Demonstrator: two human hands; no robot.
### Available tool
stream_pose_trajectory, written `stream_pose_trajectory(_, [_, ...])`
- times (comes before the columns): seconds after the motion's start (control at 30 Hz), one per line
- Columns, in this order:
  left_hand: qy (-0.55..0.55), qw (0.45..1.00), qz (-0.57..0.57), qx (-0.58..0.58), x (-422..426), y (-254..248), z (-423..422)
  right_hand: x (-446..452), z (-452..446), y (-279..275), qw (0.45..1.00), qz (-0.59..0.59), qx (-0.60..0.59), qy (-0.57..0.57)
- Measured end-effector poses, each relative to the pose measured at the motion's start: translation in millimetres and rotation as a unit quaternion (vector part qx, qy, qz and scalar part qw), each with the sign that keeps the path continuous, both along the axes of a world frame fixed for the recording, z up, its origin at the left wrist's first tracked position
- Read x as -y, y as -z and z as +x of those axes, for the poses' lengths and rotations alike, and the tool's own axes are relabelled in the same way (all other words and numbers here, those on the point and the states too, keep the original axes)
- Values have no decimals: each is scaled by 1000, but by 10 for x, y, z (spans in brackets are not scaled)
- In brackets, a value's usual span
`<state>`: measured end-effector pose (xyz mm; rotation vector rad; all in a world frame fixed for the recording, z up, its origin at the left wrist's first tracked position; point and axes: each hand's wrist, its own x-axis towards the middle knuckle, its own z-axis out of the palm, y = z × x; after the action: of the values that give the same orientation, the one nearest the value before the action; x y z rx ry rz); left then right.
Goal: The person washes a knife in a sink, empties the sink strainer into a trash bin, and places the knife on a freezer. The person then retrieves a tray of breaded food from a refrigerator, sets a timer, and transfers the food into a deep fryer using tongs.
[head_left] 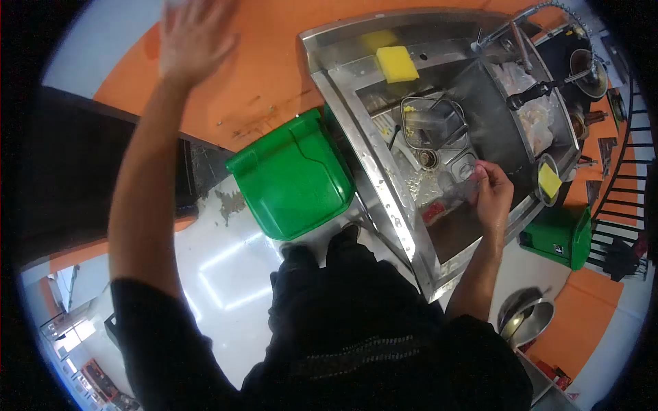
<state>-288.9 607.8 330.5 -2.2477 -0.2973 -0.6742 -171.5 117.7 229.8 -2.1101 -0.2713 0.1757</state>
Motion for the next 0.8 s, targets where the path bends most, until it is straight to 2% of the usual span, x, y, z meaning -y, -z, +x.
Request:
stream_pose_trajectory(0.03, [87, 987, -137, -7, 15, 171, -85, -12, -36, 10, 999, -20, -26, 19])
stream_pose_trajectory(0.1, [228, 897, -378, -28, 249, 490, -488, 20, 29, 137, 995, -84, -46, 16])
stream_pose_trajectory(0.13, [97, 876, -466, -81, 630, 406, -860, -18, 24, 208, 992, -115, -55, 13])
stream_pose_trajectory(0.2, [28, 854, -505, -125, 832, 768, -1682, -221, -215, 328, 980, -143, 123, -62])
stream_pose_trajectory(0.23, [25, 816, -567, -108, 872, 1070, -2166, -365, -350, 282, 972, -139, 167, -87])
stream_pose_trajectory(0.27, [-58, 738, -666, -88, 975, 1361, -2698, -504, -491, 233, 962, -135, 211, -111])
stream_pose_trajectory(0.3, [-124, 737, -662, -56, 1087, 1902, -3361, -702, -679, 116, 963, -107, 210, -131])
stream_pose_trajectory(0.33, [-213, 721, -646, -128, 1229, 2338, -4043, -955, -915, 71, 962, -72, 205, -164])
stream_pose_trajectory(0.37, [-264, 625, -647, -348, 1336, 2883, -4801, -1045, -1079, 197, 967, -80, 145, -192])
stream_pose_trajectory(0.4, [-228, 559, -684, -409, 1561, 2922, -5294, -1267, -1396, 159, 970, -84, 51, -223])
stream_pose_trajectory(0.43, [-254, 513, -706, -417, 1858, 3198, -5847, -1467, -1681, 263, 949, -115, 61, -288])
stream_pose_trajectory(0.47, [-198, 477, -763, -389, 2036, 2906, -6120, -1642, -2015, 477, 942, -93, 31, -321])
stream_pose_trajectory(0.5, [-216, 458, -766, -395, 2398, 3622, -6601, -1823, -2341, 652, 918, -101, 2, -385])
stream_pose_trajectory(0.53, [-273, 441, -803, -292, 2461, 3095, -6695, -1917, -2538, 1133, 876, -90, 16, -474])
stream_pose_trajectory(0.57, [-280, 459, -825, -173, 2665, 3528, -7088, -2003, -2841, 1509, 844, -141, -16, -516])
stream_pose_trajectory(0.63, [-310, 440, -834, -123, 2583, 3044, -7368, -2385, -3689, 1627, 731, -240, -3, -638])
stream_pose_trajectory(0.7, [-343, 435, -832, -15, 2694, 3017, -7678, -2764, -4398, 1834, 620, -247, -19, -744])
stream_pose_trajectory(0.77, [-396, 426, -812, 59, 2867, 2872, -7946, -3273, -4818, 2209, 549, -246, 15, -799])
stream_pose_trajectory(0.8, [-423, 417, -800, 83, 2987, 2992, -8100, -3501, -5078, 2347, 515, -246, 29, -821])
